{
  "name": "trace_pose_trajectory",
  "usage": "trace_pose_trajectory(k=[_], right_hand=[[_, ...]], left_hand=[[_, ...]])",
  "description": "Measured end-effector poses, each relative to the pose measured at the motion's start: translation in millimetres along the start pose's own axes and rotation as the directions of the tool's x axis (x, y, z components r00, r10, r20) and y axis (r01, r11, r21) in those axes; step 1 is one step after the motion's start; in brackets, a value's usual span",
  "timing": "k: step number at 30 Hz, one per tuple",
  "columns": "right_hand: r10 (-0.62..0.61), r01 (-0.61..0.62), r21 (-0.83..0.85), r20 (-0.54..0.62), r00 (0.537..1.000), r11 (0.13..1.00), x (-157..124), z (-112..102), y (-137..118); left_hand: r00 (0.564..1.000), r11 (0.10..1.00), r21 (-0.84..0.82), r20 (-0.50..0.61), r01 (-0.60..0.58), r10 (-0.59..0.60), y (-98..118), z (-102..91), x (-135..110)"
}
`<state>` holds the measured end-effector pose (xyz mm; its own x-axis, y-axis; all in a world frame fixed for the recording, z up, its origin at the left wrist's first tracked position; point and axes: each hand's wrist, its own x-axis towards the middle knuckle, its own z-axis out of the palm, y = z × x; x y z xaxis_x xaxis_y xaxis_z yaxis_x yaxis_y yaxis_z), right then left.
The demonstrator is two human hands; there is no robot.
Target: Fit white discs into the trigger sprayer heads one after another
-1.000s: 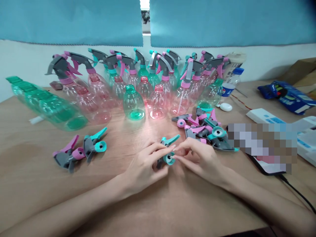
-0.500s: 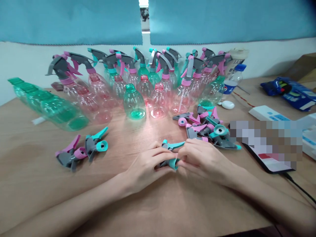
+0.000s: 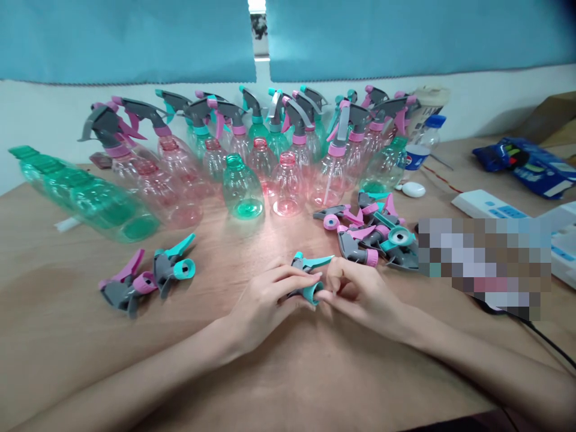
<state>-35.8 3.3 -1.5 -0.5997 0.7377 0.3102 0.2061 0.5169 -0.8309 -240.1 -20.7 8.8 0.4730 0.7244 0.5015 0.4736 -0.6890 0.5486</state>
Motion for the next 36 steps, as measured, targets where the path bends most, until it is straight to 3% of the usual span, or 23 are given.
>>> trace_pose_trajectory(k=[8, 17, 28, 36], right_hand=[[0.06, -0.061, 0.139, 0.007, 0.998, 0.988, -2, 4, -4], [-0.128, 0.126, -0.061, -0.026, 0.991, 0.99, 1, 1, -4], [-0.217, 0.215, -0.101, -0.01, 0.976, 0.971, 0, 7, -6], [-0.345, 0.331, -0.152, -0.078, 0.935, 0.931, 1, 14, -3]], left_hand=[[1.0, 0.999, 0.034, -0.015, 0.009, -0.008, -1, -0.5, 0], [0.998, 0.996, 0.063, -0.011, -0.057, 0.058, -1, 0.7, 0], [0.999, 0.996, 0.072, -0.013, -0.044, 0.045, 0, 0.5, 1], [1.0, 0.997, 0.078, -0.003, -0.004, 0.004, -1, -0.3, 0]])
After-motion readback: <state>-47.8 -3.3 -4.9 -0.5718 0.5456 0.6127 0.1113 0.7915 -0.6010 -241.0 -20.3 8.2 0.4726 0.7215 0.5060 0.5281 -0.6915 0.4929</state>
